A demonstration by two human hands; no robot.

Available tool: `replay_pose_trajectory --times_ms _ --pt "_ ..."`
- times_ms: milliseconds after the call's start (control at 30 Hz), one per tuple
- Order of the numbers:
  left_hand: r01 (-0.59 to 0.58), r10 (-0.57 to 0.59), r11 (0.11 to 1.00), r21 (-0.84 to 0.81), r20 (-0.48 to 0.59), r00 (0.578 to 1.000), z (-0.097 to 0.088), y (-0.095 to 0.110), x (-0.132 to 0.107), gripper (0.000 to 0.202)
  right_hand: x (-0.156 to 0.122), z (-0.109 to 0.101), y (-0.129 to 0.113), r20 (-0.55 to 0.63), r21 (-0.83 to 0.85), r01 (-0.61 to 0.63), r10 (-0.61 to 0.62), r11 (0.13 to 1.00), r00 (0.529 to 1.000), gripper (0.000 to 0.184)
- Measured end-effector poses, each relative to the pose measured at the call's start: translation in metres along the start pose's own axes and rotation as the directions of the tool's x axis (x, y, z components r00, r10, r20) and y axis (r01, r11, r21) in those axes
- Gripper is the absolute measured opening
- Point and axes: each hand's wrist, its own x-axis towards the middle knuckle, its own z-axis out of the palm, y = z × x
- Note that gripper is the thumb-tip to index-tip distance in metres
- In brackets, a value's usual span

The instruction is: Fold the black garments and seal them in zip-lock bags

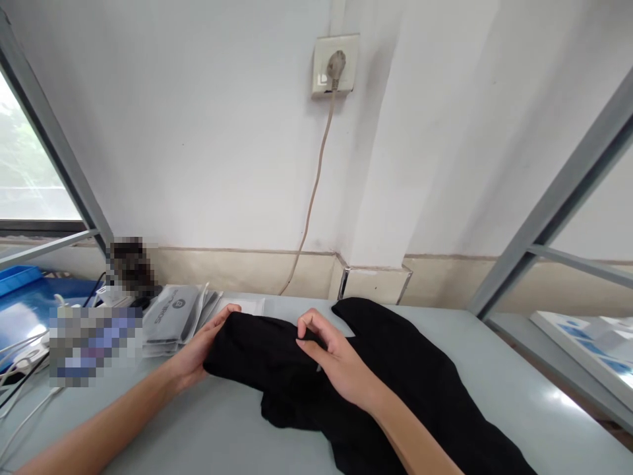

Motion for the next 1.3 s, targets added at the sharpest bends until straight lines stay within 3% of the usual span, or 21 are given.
replay_pose_trajectory --times_ms 133,233,433,533,633,733,833,933,1067,1167,1233,1300 --pt "-0.008 0.005 0.998 -0.057 -0.045 0.999 -0.001 0.007 -0.001 0.036 -0.002 0.001 -0.004 0.111 -0.062 0.021 -0.014 0.998 0.994 0.019" --pt "-0.001 -0.001 1.0 -0.031 -0.062 0.998 -0.001 0.009 -0.001 0.029 -0.004 0.002 -0.006 0.118 -0.041 -0.007 0.012 0.999 0.993 0.023" --pt "0.07 -0.055 0.994 -0.078 0.182 0.982 -0.002 0.002 0.001 0.051 -0.004 0.003 0.0 0.007 0.093 -0.017 0.017 0.995 1.0 0.055" --pt "0.101 -0.108 0.994 0.04 0.287 0.952 -0.002 -0.003 -0.001 0.06 -0.002 0.004 0.002 -0.018 0.187 0.006 -0.003 0.982 1.0 0.065" --pt "0.109 -0.149 0.984 0.14 0.32 0.936 0.0 -0.005 -0.003 0.063 -0.002 0.005 0.001 -0.021 0.242 0.029 -0.024 0.97 0.999 0.069" --pt "0.007 -0.047 0.988 0.151 0.267 0.963 0.003 -0.003 -0.002 0.042 -0.005 0.005 -0.002 -0.008 0.205 0.047 -0.046 0.978 0.999 0.069" --pt "-0.122 0.104 0.987 0.101 0.166 0.981 0.0 0.0 0.002 0.021 -0.009 0.003 -0.004 -0.027 0.061 0.071 -0.07 0.996 0.997 0.068" --pt "-0.178 0.179 0.984 -0.01 0.099 0.979 -0.009 0.002 0.006 0.015 -0.01 0.0 -0.004 -0.037 -0.023 0.039 -0.04 0.999 0.999 0.064" --pt "-0.087 0.09 0.994 -0.063 0.042 0.995 -0.015 0.001 0.006 0.026 -0.009 -0.002 -0.007 0.145 0.2 -0.102 0.074 0.975 0.987 0.061" --pt "-0.032 0.035 0.998 0.051 -0.059 0.998 -0.012 -0.003 0.005 0.041 -0.008 -0.001 -0.01 0.267 0.34 -0.208 0.118 0.917 0.956 0.068" --pt "0.002 0.015 0.987 0.163 -0.105 0.994 -0.011 -0.006 0.005 0.051 -0.006 0.0 -0.006 0.214 0.26 -0.224 0.17 0.939 0.962 0.07" --pt "0.055 -0.032 0.964 0.262 -0.089 0.995 -0.01 -0.007 0.004 0.061 -0.002 0.002 0.006 0.066 0.055 -0.217 0.213 0.975 0.975 0.07"
